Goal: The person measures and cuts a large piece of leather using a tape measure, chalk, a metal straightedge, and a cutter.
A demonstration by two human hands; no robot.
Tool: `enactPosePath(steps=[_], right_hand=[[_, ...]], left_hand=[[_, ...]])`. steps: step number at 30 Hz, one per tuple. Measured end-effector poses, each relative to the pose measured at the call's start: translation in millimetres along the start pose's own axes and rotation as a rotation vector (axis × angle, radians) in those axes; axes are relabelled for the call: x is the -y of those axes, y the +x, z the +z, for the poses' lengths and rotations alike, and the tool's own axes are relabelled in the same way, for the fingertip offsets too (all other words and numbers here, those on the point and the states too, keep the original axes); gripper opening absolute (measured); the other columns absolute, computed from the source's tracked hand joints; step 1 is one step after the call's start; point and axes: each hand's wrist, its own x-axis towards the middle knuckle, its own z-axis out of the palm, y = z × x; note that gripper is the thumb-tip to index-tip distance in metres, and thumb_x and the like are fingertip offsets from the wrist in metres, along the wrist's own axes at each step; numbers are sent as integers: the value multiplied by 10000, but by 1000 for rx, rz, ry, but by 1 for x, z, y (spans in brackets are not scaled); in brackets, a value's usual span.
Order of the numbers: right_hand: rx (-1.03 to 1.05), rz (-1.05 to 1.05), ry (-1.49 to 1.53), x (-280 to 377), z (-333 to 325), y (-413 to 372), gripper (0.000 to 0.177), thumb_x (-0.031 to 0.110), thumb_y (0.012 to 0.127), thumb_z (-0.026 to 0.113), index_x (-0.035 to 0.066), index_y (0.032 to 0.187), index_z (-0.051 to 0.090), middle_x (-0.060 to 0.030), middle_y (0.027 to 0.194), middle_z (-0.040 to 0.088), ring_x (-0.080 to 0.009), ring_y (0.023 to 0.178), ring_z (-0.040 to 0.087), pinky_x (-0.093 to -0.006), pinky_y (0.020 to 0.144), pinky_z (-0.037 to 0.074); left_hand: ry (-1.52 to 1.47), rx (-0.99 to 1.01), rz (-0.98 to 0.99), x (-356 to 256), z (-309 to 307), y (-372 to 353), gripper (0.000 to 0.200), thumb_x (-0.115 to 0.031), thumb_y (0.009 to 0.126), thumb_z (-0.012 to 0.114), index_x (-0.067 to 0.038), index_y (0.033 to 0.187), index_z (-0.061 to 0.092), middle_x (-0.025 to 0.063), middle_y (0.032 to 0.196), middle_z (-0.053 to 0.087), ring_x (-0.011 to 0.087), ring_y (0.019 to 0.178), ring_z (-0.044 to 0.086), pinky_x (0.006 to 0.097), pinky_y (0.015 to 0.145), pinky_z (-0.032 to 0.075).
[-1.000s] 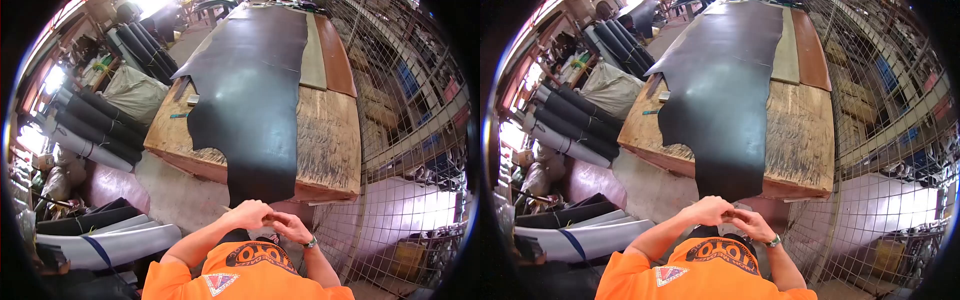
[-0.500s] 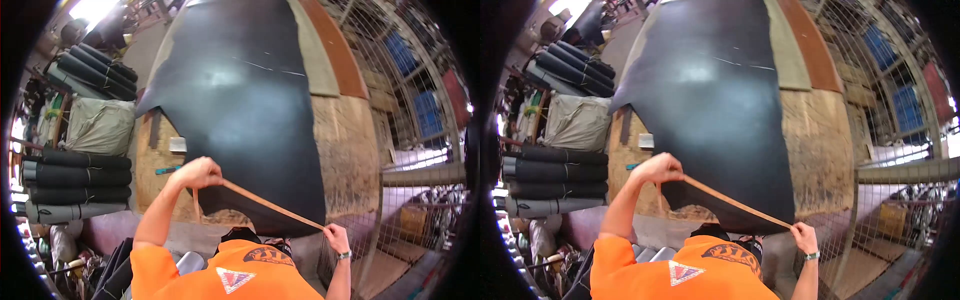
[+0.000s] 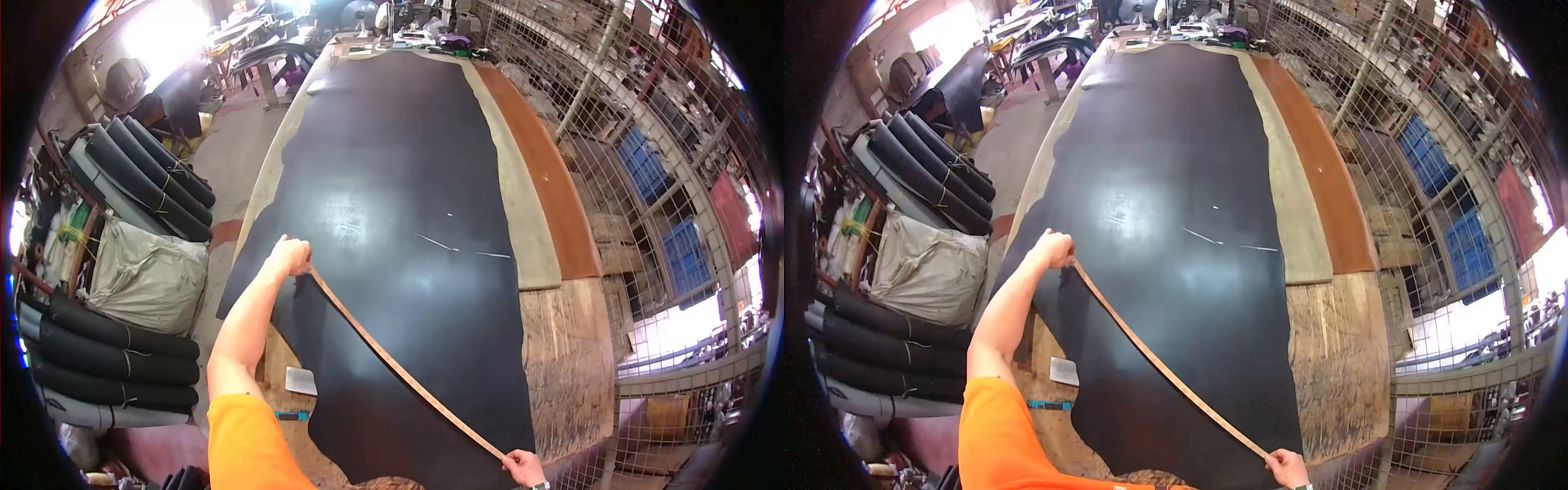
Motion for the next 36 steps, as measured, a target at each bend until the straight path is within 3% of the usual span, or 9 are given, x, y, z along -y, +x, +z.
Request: enactPosePath(steps=[1,2,5,8,11,14,18,25,36], right_hand=[[23,-53,17,28,0,0,209,226,969,637,35,920,706,-70,784,719,-195,728,665,-340,699,527],[35,-58,16,33,4,8,212,227,966,641,29,925,702,-75,774,712,-173,725,660,-333,696,524],[29,-49,63,50,23,32,199,212,969,644,25,922,695,-70,762,703,-149,717,651,-319,677,518],[12,-82,78,71,35,43,177,186,974,646,27,910,685,-44,734,677,-128,692,624,-302,650,509],[27,17,100,60,45,54,170,163,959,666,-2,935,700,-51,774,707,-118,724,648,-280,680,525],[-12,87,56,48,55,59,182,141,953,660,-34,907,686,-62,751,732,-100,708,696,-257,673,544],[-30,41,135,54,62,71,181,142,939,675,-38,923,693,-77,762,734,-116,713,704,-268,670,544],[-19,49,150,80,59,90,168,122,945,678,-44,925,679,-67,773,726,-108,717,693,-252,675,540],[24,48,230,86,68,102,176,129,965,667,-44,934,671,-61,777,715,-102,720,685,-246,687,543]], left_hand=[[39,6,-28,7,-4,14,227,-266,825,765,-122,1001,759,121,1052,738,292,1104,663,493,1099,378],[77,15,-59,15,-5,25,233,-259,820,767,-113,1001,757,127,1113,729,292,1157,643,489,1115,366],[288,-302,-136,34,15,52,357,-243,808,769,-67,1113,705,178,1336,613,336,1326,505,497,1152,320],[-14,-702,-297,9,55,53,497,-251,820,756,-47,1252,615,212,1487,461,384,1407,388,512,1171,290],[-382,-660,-162,-35,98,16,652,-345,898,685,-31,1429,476,241,1555,363,425,1454,319,543,1195,241],[-353,-585,-127,-57,125,-2,701,-484,1018,454,-44,1551,336,198,1626,271,374,1528,191,541,1229,164],[-307,-609,-199,-34,115,23,642,-431,1038,444,-48,1545,353,144,1637,279,328,1528,214,541,1227,155],[-281,-546,-326,18,104,87,667,-483,1053,349,-75,1577,289,113,1658,238,329,1545,149,540,1237,124],[-291,-433,-392,24,80,121,698,-560,1045,294,-154,1608,226,34,1687,155,305,1558,80,519,1251,64]])
